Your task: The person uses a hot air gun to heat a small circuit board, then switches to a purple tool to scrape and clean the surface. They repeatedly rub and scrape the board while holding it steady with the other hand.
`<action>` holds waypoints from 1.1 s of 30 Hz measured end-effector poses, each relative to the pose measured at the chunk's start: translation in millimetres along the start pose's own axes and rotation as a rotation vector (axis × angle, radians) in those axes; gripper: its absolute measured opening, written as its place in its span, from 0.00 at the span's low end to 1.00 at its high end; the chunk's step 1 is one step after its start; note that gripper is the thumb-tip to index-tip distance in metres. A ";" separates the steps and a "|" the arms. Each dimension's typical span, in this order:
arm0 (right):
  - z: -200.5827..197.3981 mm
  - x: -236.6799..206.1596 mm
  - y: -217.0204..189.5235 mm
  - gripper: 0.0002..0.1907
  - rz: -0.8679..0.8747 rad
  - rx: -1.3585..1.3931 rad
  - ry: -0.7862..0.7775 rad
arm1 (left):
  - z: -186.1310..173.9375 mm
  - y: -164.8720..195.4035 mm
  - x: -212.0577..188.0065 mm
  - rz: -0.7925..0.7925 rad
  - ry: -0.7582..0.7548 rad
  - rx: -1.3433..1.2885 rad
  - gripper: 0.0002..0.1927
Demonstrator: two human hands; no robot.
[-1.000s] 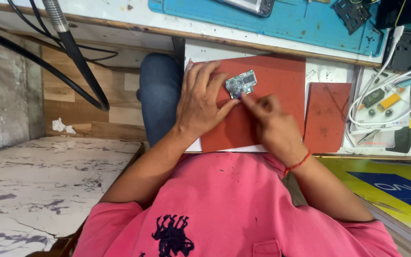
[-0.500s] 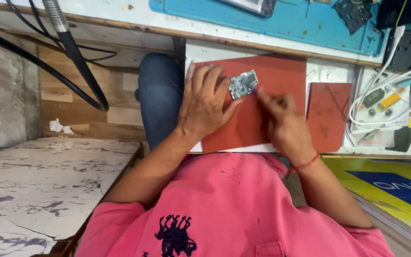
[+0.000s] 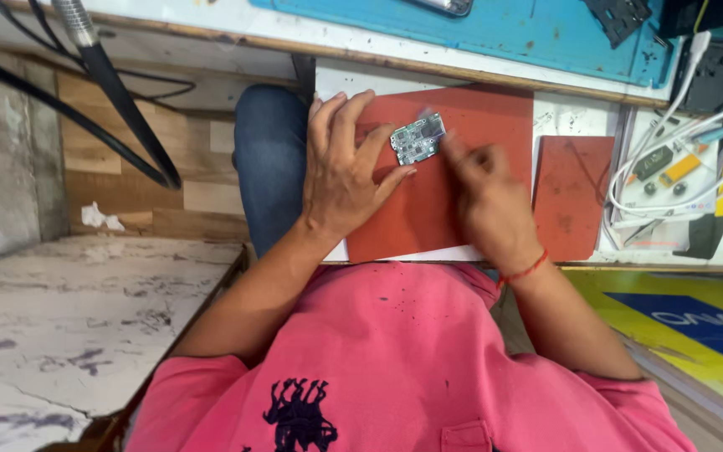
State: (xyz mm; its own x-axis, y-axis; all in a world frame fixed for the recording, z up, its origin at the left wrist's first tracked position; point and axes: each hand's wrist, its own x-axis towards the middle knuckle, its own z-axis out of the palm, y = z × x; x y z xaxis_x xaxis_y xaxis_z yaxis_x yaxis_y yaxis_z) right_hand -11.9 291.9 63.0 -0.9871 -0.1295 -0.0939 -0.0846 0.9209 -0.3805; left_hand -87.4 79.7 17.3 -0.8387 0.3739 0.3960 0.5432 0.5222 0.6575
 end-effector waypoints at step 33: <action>-9.1 5.1 -19.3 0.33 0.051 -0.015 -0.100 | 6.9 -4.6 -9.2 -0.094 -0.041 0.057 0.33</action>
State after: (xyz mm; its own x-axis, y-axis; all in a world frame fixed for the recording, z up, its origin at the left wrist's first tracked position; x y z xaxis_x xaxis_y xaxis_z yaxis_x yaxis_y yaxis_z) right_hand -16.5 276.9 78.3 -0.9719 -0.1171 -0.2042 -0.0370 0.9326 -0.3590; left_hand -81.9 79.1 6.2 -0.8843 0.3519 0.3069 0.4646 0.5983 0.6528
